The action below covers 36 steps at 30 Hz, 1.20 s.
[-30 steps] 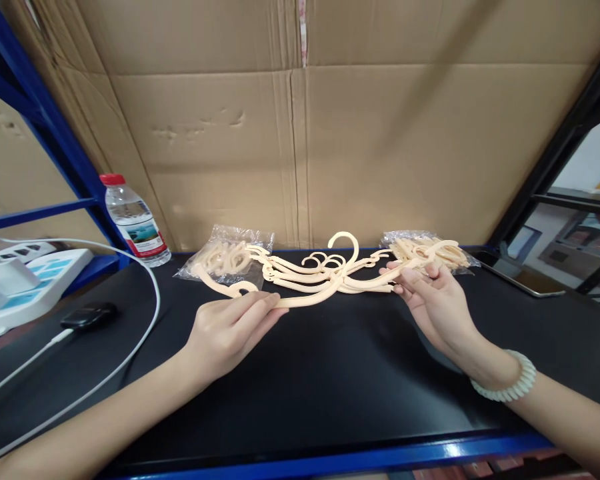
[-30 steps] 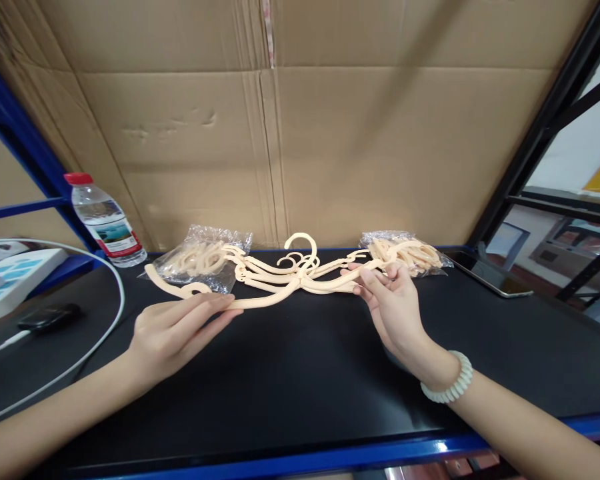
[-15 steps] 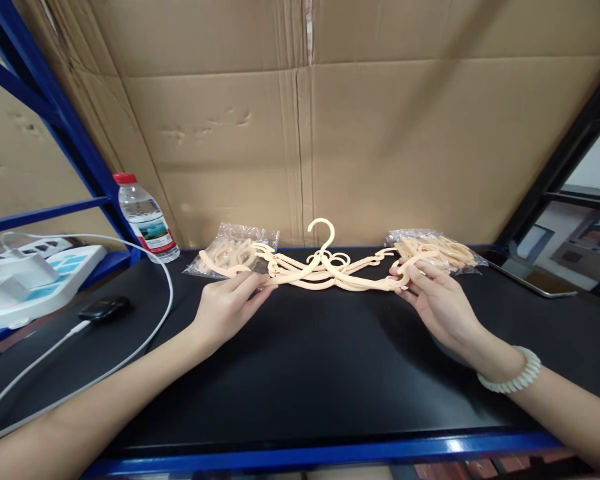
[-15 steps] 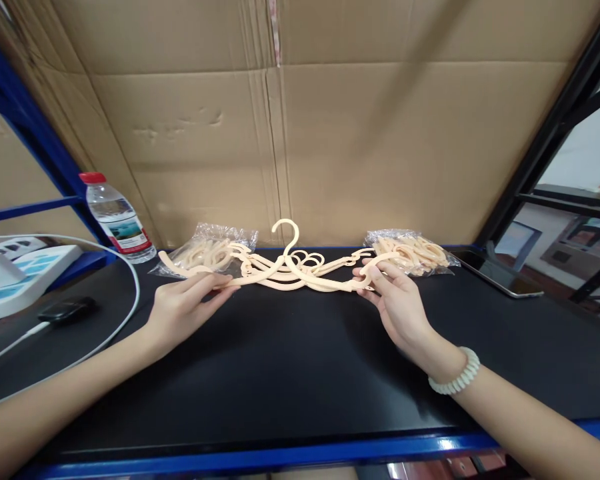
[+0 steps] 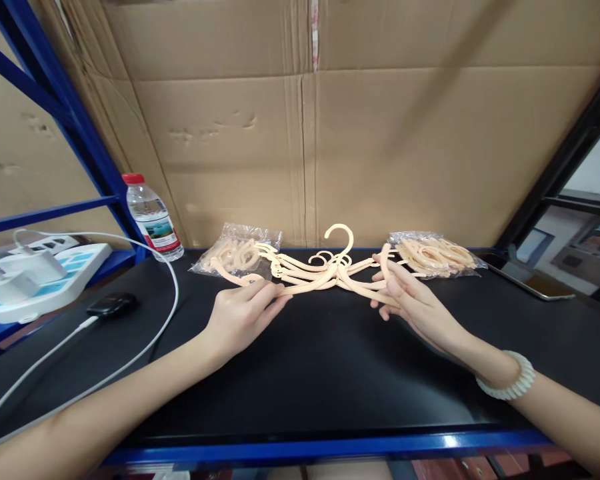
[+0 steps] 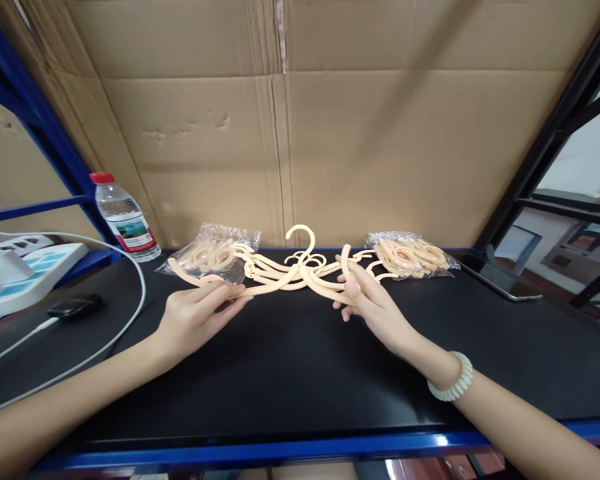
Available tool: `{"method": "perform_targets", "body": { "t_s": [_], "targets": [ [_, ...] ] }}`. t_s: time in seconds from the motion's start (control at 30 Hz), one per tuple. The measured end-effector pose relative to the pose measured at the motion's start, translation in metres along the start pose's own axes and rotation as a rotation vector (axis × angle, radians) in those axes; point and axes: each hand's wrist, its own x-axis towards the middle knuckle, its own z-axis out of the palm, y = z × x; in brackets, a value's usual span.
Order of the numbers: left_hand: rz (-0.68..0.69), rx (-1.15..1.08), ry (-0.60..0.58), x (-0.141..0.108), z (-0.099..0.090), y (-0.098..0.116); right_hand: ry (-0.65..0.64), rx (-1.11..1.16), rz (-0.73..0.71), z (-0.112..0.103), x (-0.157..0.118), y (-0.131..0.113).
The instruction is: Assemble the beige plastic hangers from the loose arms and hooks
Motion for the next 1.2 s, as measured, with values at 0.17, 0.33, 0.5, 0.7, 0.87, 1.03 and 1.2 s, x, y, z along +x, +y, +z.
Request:
{"method": "perform_targets", "body": {
  "t_s": [0.17, 0.33, 0.5, 0.7, 0.87, 1.03, 1.2],
  "targets": [
    [-0.046, -0.008, 0.000, -0.002, -0.002, 0.001, 0.020, -0.515, -0.286, -0.004, -0.002, 0.003],
    [-0.060, -0.057, 0.022, -0.003, -0.002, -0.001, 0.107, -0.698, -0.462, -0.009, -0.002, 0.004],
    [-0.143, -0.225, 0.095, -0.002, 0.001, 0.000, 0.126, -0.719, -0.471, -0.008, -0.003, 0.005],
    [-0.524, -0.639, 0.128, -0.001, 0.003, 0.008, 0.168, -0.646, -0.383, -0.006, -0.005, 0.003],
    [-0.627, -0.812, 0.005, -0.001, 0.003, 0.008, 0.225, -0.556, -0.301, -0.004, -0.006, 0.005],
    [-0.728, -0.945, -0.109, 0.000, 0.004, 0.008, 0.257, -0.502, -0.244, 0.000, -0.007, 0.006],
    [-0.824, -1.123, -0.168, 0.002, 0.004, 0.008, 0.266, -0.406, -0.156, 0.003, -0.007, 0.002]
  ]
}}
